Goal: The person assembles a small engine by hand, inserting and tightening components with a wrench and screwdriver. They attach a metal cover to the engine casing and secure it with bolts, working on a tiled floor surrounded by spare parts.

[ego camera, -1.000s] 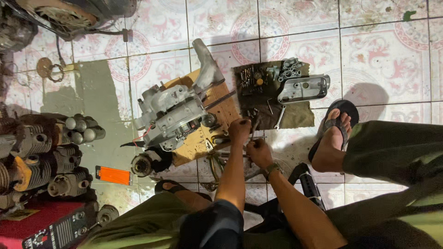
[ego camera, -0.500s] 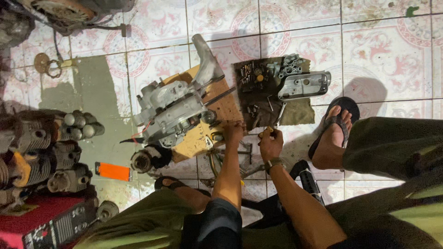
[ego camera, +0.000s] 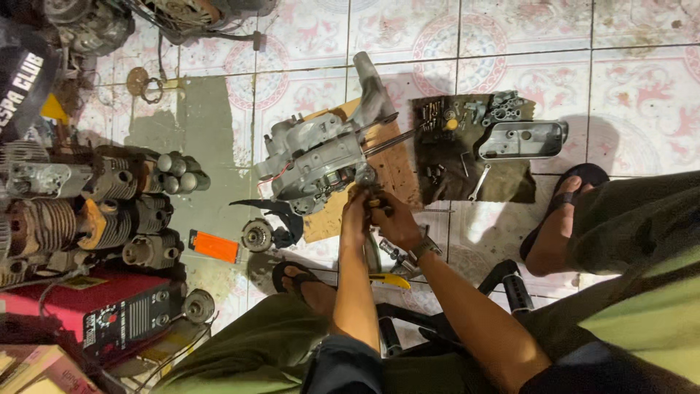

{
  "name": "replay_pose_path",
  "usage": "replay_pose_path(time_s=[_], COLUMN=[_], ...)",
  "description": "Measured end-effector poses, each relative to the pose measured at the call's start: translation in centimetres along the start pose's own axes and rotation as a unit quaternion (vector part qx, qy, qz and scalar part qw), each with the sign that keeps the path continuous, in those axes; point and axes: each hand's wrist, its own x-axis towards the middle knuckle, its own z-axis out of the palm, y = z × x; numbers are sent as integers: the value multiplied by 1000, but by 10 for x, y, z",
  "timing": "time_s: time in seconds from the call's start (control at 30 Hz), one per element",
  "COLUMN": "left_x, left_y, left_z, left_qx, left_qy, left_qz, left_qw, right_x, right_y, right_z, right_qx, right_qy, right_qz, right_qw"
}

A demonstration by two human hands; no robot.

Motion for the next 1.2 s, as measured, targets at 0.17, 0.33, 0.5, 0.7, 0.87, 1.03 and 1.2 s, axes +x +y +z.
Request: replay_pose_path(time_s=[0.17, 0.33, 0.5, 0.7, 0.87, 1.03, 1.2], left_x=[0, -27, -34, -40, -41, -63, -41], left_y=[-1, 24, 21, 29, 31, 48, 37], left_z=[-18, -17, -22, -16, -18, -10, -19], left_qx=[-149, -189, -196, -211, -223, -203, -153], left_qy=[6, -40, -61, -55, -38, -28, -21], left_qz=[8, 8, 96, 107, 92, 93, 92], left_qw=[989, 981, 974, 970, 970, 974, 984], right_x=[12, 26, 36, 39, 34, 37, 37], right_y=[-1, 4, 24, 22, 11, 7, 6], right_z=[11, 15, 17, 19, 18, 20, 20], right_qx=[-26, -48, -5, -13, -30, -14, -4], right_qy=[-51, -61, -91, -94, -94, -93, -96], right_qz=[-53, -20, -88, -103, -89, -118, -61], right_qw=[997, 997, 992, 990, 991, 989, 994])
